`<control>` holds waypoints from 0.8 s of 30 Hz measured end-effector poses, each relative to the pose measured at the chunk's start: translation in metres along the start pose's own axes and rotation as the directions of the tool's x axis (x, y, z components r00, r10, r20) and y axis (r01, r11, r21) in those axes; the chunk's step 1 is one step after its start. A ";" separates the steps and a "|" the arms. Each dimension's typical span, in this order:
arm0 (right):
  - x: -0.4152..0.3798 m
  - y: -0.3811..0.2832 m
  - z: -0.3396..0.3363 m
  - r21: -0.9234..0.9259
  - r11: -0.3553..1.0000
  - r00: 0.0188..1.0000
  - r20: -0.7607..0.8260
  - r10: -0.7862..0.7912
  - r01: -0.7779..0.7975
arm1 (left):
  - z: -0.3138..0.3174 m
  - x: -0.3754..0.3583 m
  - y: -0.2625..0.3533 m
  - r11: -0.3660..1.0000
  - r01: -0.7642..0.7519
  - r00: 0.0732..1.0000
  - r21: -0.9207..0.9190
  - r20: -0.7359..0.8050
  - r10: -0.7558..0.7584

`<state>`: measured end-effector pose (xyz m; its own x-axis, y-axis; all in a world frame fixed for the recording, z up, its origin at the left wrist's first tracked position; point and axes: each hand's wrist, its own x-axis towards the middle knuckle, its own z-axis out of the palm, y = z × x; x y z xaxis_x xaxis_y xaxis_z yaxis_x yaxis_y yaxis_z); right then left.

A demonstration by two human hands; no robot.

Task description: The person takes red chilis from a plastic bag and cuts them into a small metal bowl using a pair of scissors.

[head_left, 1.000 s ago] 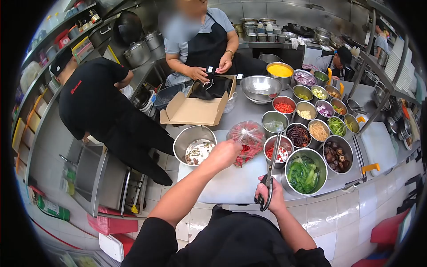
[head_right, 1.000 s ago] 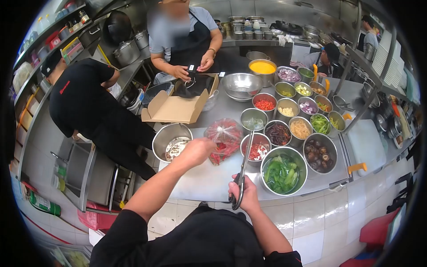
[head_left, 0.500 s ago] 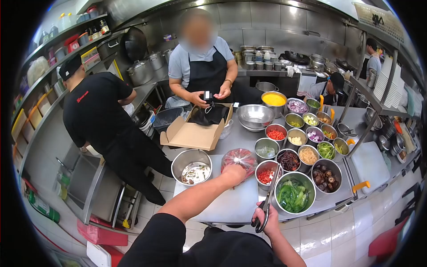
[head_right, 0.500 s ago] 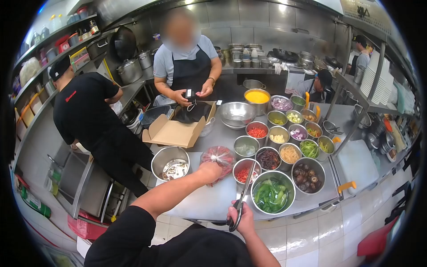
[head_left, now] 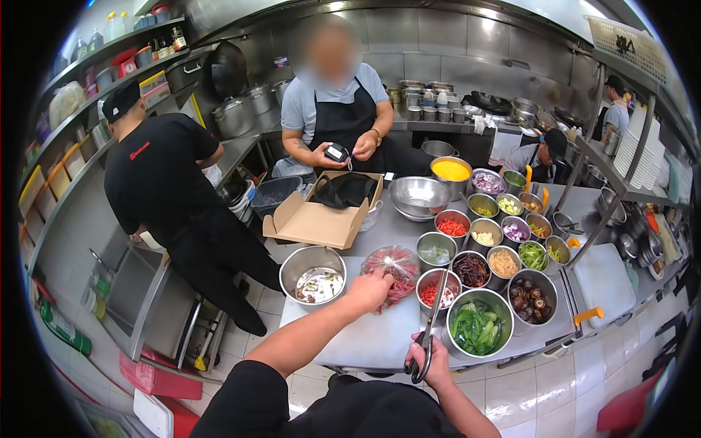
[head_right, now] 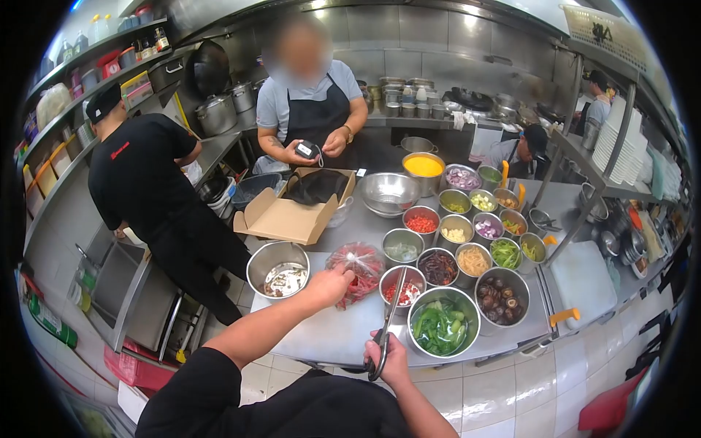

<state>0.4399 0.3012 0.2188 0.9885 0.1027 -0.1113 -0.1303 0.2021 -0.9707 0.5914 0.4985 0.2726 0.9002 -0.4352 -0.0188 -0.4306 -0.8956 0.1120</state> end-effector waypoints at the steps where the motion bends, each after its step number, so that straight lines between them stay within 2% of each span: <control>1: -0.001 0.001 0.001 -0.003 1.000 1.000 0.005 -0.002 0.002 | -0.003 -0.002 0.003 1.000 -0.007 1.000 0.013 0.018 0.007; 8: -0.002 0.006 0.004 0.007 1.000 1.000 0.009 0.017 -0.017 | -0.003 0.008 0.004 0.986 -0.079 0.992 0.148 0.107 0.064; 14: -0.003 0.009 -0.002 0.038 0.999 1.000 -0.020 0.003 -0.003 | -0.016 0.009 0.000 0.981 -0.090 0.995 0.173 -0.023 0.096; 16: -0.002 0.008 -0.003 0.063 0.998 1.000 -0.026 0.018 -0.017 | -0.016 0.008 -0.001 0.974 -0.094 0.996 0.206 0.009 0.094; 24: 0.001 0.009 -0.002 -0.041 0.999 1.000 -0.010 0.019 -0.019 | -0.001 0.005 -0.001 0.951 -0.115 0.990 0.286 0.116 0.085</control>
<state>0.4394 0.3007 0.2098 0.9866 0.0967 -0.1315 -0.1458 0.1598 -0.9763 0.5967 0.4973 0.2733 0.8468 -0.5172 -0.1240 -0.5318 -0.8286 -0.1753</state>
